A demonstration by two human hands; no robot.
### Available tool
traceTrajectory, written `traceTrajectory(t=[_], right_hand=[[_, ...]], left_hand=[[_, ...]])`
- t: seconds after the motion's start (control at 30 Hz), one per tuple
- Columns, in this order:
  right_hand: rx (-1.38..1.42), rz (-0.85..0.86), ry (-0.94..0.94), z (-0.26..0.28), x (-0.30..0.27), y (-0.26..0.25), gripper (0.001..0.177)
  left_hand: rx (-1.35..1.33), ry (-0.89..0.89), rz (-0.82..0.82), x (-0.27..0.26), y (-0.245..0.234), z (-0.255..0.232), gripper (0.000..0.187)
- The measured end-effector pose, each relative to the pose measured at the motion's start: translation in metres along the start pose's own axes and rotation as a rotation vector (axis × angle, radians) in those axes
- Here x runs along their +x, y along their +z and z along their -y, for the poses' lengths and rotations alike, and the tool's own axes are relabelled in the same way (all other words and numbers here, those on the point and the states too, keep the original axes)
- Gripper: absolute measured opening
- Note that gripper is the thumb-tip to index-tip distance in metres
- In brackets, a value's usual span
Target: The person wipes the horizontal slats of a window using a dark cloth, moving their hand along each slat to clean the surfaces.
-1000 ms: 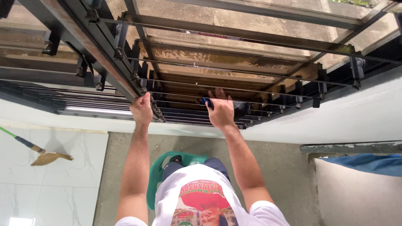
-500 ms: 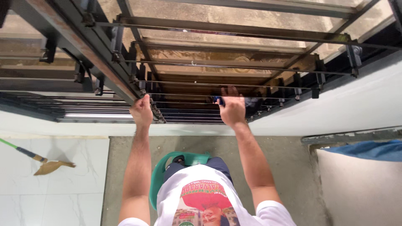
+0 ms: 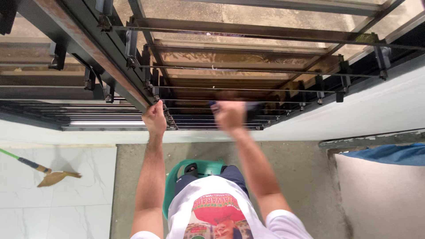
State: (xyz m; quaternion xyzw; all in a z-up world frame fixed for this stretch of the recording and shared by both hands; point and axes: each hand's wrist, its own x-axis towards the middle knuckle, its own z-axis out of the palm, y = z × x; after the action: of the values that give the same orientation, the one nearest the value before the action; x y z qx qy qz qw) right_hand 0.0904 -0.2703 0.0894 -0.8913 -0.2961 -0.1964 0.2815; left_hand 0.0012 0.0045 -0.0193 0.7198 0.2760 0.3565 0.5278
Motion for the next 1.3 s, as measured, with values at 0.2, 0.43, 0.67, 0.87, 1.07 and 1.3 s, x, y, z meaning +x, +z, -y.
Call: traceTrajectory(t=[0.2,0.43,0.67,0.87,1.07,1.3], right_hand=[[-0.109,0.005,0.0,-0.026,-0.011,-0.012,0.023],[-0.418,-0.137,0.131,-0.191,-0.044,-0.069,0.031],[-0.21,-0.041,-0.073,-0.008,-0.009,-0.003,0.012],[-0.108,0.073,-0.383,0.116,0.029,0.037,0.057],[-0.135,0.125,-0.005,-0.032,-0.017,-0.01,0.037],[-0.434,-0.169,0.16,-0.161,-0.053,-0.067,0.033]], left_hand=[[-0.037,0.04,0.007,-0.002,0.0,-0.001,0.027],[0.001,0.125,-0.046,0.0,0.006,0.013,0.025],[-0.126,-0.075,-0.02,-0.006,0.013,0.013,0.029],[-0.043,0.069,-0.026,-0.004,0.007,0.003,0.03],[-0.036,-0.073,0.026,-0.005,0.001,-0.016,0.027],[-0.056,-0.055,0.038,-0.005,0.003,-0.009,0.029]])
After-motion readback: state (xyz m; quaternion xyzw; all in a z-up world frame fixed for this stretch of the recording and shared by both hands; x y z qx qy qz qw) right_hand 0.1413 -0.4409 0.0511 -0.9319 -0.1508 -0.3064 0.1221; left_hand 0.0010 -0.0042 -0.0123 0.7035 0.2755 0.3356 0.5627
